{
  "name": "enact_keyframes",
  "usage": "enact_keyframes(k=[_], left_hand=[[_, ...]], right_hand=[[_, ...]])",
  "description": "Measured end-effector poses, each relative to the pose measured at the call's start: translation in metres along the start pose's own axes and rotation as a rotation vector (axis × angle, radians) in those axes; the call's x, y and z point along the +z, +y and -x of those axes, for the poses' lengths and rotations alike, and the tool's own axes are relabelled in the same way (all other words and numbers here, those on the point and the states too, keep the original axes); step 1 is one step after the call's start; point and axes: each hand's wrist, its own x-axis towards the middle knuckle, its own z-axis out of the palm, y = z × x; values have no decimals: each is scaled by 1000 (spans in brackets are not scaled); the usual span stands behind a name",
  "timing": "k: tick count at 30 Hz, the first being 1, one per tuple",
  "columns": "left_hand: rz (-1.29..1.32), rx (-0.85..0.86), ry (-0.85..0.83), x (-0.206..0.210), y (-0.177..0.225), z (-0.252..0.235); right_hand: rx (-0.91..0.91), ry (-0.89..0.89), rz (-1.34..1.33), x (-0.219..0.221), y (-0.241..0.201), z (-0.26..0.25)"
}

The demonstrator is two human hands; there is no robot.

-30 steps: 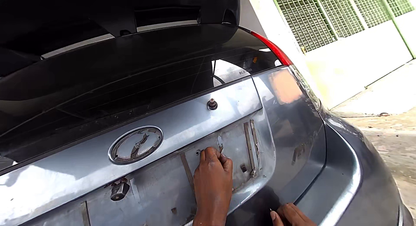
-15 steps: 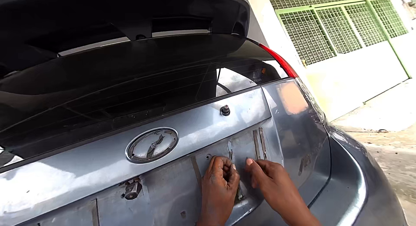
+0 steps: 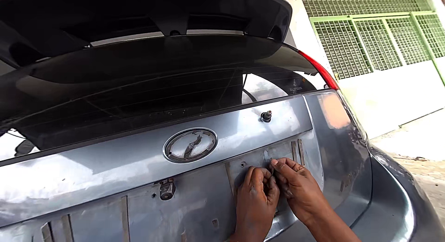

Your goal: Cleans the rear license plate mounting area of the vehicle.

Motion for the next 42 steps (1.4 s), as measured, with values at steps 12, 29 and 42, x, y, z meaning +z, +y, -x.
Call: enact_keyframes(k=[12,29,42], left_hand=[[211,-101,-39,-9,1,-2],[283,-50,44,-11,-2,-5],[-89,156,-79,-10,-8,7]], right_hand=[[-745,16,937,-48,29,9],[-975,3,793,-42,57,10],[-1109,3,762,-50,70,20]])
